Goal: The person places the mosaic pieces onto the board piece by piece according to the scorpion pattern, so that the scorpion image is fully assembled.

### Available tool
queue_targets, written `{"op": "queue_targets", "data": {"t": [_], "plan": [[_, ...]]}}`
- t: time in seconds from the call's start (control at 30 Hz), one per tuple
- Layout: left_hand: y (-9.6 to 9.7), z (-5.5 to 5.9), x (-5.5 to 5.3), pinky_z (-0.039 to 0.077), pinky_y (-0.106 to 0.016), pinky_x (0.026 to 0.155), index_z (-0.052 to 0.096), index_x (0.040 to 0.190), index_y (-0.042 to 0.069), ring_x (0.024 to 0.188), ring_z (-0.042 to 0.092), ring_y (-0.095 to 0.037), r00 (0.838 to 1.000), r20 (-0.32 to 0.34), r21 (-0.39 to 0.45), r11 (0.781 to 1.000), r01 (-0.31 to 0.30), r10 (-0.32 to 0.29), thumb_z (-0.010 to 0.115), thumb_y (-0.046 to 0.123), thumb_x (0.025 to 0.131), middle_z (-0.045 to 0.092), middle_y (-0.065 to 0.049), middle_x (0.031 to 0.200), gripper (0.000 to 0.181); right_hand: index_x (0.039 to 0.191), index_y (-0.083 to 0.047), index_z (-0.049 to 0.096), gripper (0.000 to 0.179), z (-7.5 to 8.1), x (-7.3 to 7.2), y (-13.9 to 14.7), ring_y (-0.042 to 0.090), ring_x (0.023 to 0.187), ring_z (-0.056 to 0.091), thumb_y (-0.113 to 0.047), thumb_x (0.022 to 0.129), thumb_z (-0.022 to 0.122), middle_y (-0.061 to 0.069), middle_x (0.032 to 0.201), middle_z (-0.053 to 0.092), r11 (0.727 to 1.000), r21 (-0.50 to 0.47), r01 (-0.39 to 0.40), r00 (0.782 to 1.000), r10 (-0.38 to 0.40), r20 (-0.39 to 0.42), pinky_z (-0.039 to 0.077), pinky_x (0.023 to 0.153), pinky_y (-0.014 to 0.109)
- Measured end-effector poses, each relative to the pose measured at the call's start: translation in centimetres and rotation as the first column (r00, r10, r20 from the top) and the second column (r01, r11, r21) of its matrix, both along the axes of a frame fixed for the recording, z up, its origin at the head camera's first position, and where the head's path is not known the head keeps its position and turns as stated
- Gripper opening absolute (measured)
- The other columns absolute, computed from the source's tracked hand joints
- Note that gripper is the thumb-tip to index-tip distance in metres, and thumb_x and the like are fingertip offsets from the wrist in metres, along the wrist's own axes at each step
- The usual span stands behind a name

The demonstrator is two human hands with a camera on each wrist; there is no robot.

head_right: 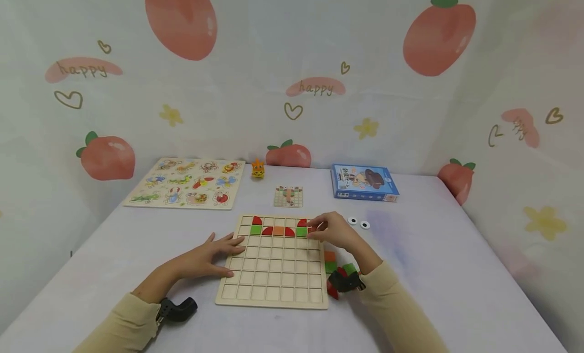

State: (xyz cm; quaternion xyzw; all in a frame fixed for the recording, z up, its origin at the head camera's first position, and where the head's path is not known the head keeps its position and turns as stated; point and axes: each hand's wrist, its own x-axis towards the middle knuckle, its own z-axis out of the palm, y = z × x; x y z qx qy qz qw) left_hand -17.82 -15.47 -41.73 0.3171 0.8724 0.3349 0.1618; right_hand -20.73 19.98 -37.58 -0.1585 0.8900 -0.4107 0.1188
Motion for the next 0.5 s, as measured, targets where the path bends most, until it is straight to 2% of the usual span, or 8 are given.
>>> {"op": "queue_targets", "data": {"t": [0.27,0.5], "plan": [[-0.1,-0.1,0.0,-0.012,-0.064,0.109,0.053,0.133,0.011,0.144,0.012,-0.033,1.000,0.000,0.005,1.000,0.006,-0.006,0.072,0.039,0.078,0.031,-0.004,0.152,0.064,0.113,0.003,0.065,0.036,-0.1,1.6,2.5,0.017,0.077,0.057,-0.018,0.083,0.070,0.010,0.093,0.064,1.000,0.012,0.012,1.000,-0.012,-0.014,0.053,0.063,0.034],[-0.1,-0.1,0.0,-0.011,-0.064,0.109,0.053,0.132,0.012,0.144,0.013,-0.033,1.000,-0.005,0.005,1.000,0.002,-0.002,0.072,0.039,0.078,0.032,-0.004,0.152,0.064,0.111,0.003,0.065,0.037,-0.5,3.6,4.6,0.014,0.080,0.057,-0.019,0.081,0.072,0.011,0.098,0.065,0.997,0.068,0.030,0.999,-0.029,-0.018,0.053,0.061,0.025]]}}
